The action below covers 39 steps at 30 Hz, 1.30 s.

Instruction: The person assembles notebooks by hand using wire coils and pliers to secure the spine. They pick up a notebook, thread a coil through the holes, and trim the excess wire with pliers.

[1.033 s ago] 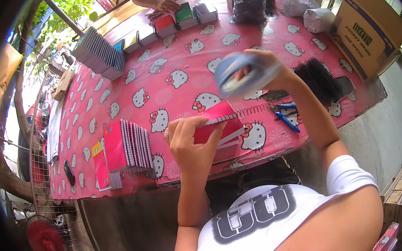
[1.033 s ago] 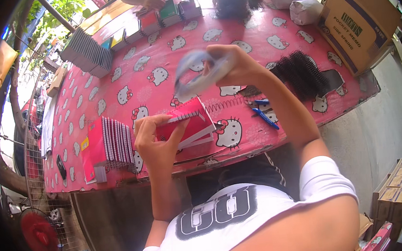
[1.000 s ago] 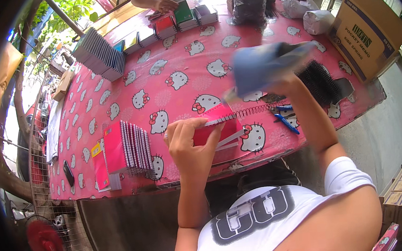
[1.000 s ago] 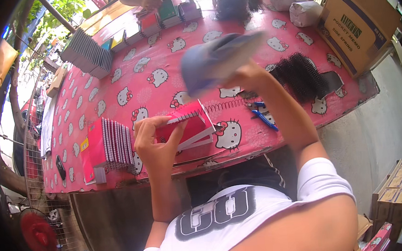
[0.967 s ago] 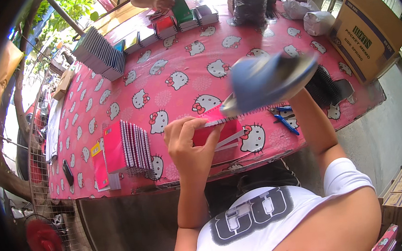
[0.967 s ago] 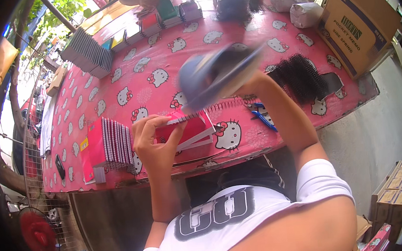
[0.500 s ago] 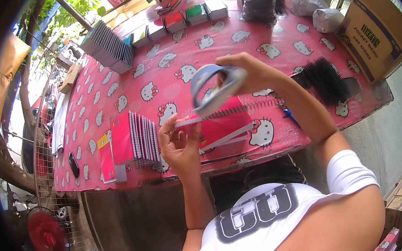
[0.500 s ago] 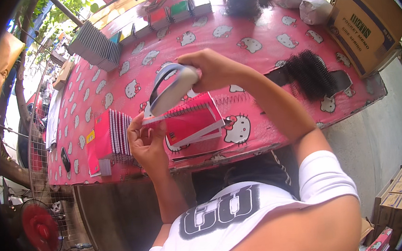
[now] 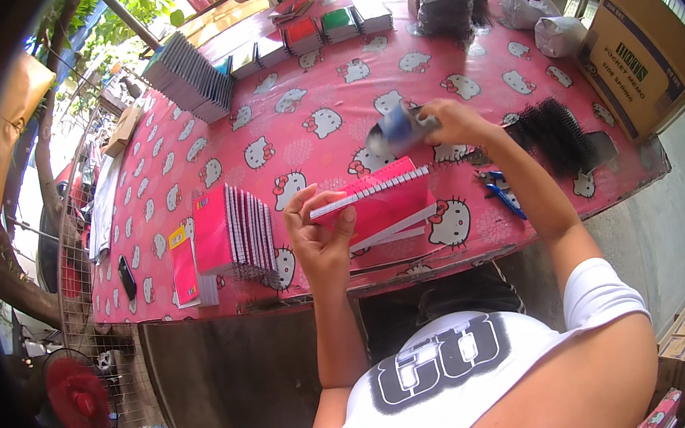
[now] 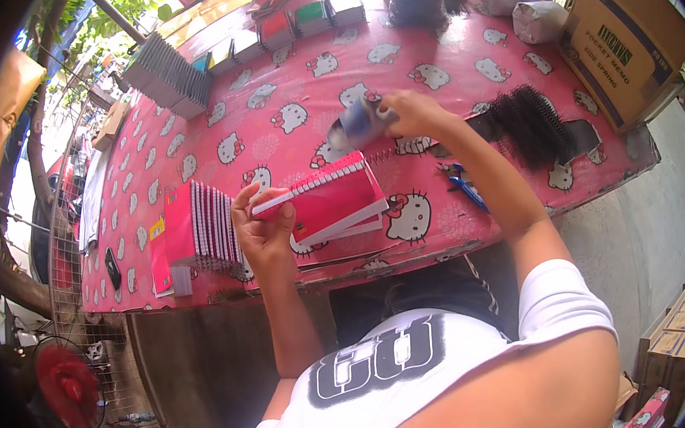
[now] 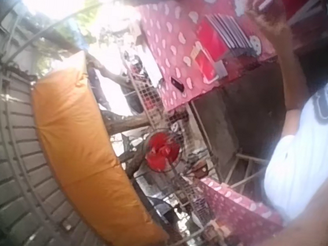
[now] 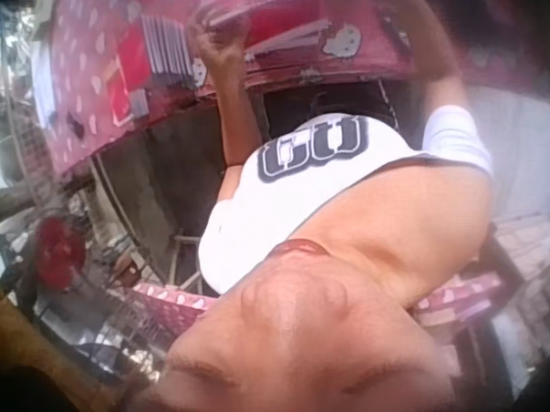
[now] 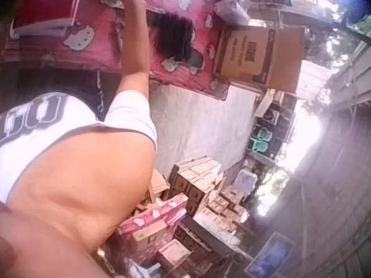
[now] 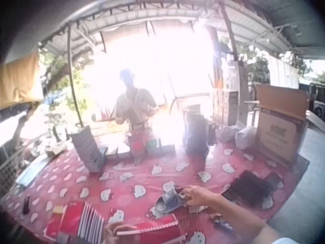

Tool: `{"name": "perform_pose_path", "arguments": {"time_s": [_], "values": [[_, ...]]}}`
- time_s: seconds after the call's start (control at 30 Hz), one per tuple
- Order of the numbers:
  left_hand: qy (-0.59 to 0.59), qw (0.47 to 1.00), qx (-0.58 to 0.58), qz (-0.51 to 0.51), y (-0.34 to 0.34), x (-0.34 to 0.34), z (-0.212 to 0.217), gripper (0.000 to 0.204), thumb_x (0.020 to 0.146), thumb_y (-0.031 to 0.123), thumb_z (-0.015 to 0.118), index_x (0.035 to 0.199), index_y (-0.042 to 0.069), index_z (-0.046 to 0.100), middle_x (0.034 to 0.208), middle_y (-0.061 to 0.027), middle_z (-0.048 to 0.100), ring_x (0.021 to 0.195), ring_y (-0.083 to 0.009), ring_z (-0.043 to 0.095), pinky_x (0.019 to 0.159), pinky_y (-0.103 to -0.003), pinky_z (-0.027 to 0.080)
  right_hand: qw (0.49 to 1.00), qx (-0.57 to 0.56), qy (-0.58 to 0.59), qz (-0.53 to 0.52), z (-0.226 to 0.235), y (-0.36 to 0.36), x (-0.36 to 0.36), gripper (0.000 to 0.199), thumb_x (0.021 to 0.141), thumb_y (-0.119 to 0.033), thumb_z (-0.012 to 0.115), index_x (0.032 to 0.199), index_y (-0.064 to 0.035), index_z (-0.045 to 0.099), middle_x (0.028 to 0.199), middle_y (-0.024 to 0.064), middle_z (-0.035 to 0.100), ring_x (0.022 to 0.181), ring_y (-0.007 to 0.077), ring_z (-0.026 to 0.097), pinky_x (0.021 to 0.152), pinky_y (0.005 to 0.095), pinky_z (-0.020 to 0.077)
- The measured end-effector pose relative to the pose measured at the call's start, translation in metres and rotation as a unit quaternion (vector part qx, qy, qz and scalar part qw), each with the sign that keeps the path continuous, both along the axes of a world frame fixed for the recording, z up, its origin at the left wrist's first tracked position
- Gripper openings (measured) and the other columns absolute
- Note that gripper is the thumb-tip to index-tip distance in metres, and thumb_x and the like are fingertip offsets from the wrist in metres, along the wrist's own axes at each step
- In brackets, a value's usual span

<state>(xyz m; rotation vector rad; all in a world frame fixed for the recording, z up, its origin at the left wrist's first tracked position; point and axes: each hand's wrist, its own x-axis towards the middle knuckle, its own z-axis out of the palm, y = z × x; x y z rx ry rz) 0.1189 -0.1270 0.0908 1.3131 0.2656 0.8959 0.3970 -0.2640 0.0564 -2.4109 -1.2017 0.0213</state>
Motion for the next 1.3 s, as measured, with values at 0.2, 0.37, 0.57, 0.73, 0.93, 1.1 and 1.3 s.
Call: {"name": "perform_pose_path", "arguments": {"time_s": [0.2, 0.37, 0.57, 0.73, 0.93, 1.1, 1.3], "values": [[0.016, 1.0, 0.004, -0.011, 0.013, -0.001, -0.018, 0.017, 0.085, 0.0, 0.07, 0.096, 0.002, 0.058, 0.097, -0.0064, 0.064, 0.079, -0.0064, 0.058, 0.068, -0.02, 0.048, 0.983, 0.103, -0.078, 0.128, 0.121, 0.017, -0.091, 0.087, 0.084, -0.059, 0.057, 0.142, 0.0038, 0.036, 0.152, 0.0251, 0.026, 0.143, 0.0355, 0.023, 0.116, 0.0423, 0.02], [0.031, 0.995, 0.088, 0.024, 0.006, 0.015, -0.018, 0.015, 0.086, 0.0, 0.069, 0.096, 0.001, 0.057, 0.092, -0.005, 0.064, 0.083, -0.0077, 0.058, 0.074, -0.022, 0.048, 0.956, 0.124, -0.243, 0.103, 0.061, 0.03, -0.151, 0.106, 0.075, -0.065, 0.061, 0.145, 0.0046, 0.023, 0.155, 0.024, 0.015, 0.146, 0.0326, 0.014, 0.115, 0.052, 0.0129], [-0.012, 0.996, 0.088, -0.003, 0.014, 0.0, -0.022, 0.017, 0.086, 0.0, 0.069, 0.093, 0.001, 0.054, 0.099, -0.011, 0.066, 0.089, -0.0117, 0.06, 0.076, -0.023, 0.049, 0.965, 0.056, -0.138, 0.215, 0.121, -0.024, -0.168, 0.088, 0.071, -0.061, 0.066, 0.126, 0.0071, 0.052, 0.131, 0.0249, 0.053, 0.126, 0.0371, 0.049, 0.104, 0.047, 0.0387], [-0.019, 0.996, 0.078, -0.039, 0.016, 0.008, -0.026, 0.016, 0.086, -0.001, 0.069, 0.094, 0.002, 0.055, 0.097, -0.01, 0.066, 0.088, -0.011, 0.06, 0.075, -0.023, 0.049, 0.94, -0.194, 0.0, 0.279, 0.134, 0.033, -0.134, 0.048, 0.077, -0.043, 0.072, 0.089, 0.0024, 0.066, 0.086, 0.0183, 0.067, 0.081, 0.0354, 0.066, 0.071, 0.0431, 0.0517], [0.014, 0.999, 0.023, -0.019, 0.015, 0.0, -0.027, 0.022, 0.084, -0.002, 0.071, 0.1, 0.002, 0.057, 0.098, -0.0085, 0.065, 0.086, -0.0099, 0.059, 0.069, -0.021, 0.049, 0.931, -0.121, 0.003, 0.343, 0.141, 0.033, -0.137, 0.045, 0.073, -0.043, 0.074, 0.083, 0.0006, 0.067, 0.07, 0.0181, 0.064, 0.073, 0.0363, 0.064, 0.064, 0.0436, 0.0501], [0.013, 0.999, 0.036, 0.021, 0.013, -0.003, -0.022, 0.028, 0.083, -0.002, 0.071, 0.107, 0.002, 0.057, 0.104, -0.008, 0.062, 0.087, -0.0099, 0.06, 0.066, -0.02, 0.05, 0.949, -0.114, 0.005, 0.293, 0.149, 0.031, -0.145, 0.047, 0.074, -0.044, 0.074, 0.087, 0.0002, 0.067, 0.07, 0.0177, 0.064, 0.075, 0.036, 0.065, 0.065, 0.0428, 0.0503], [-0.056, 0.995, 0.061, 0.047, 0.013, -0.005, -0.025, 0.03, 0.085, -0.003, 0.069, 0.112, 0.0, 0.057, 0.107, -0.0088, 0.06, 0.09, -0.0119, 0.062, 0.075, -0.022, 0.053, 0.959, -0.092, -0.018, 0.267, 0.134, 0.044, -0.152, 0.042, 0.073, -0.041, 0.076, 0.074, 0.0002, 0.068, 0.072, 0.0184, 0.065, 0.074, 0.0377, 0.066, 0.065, 0.0432, 0.051]]}}
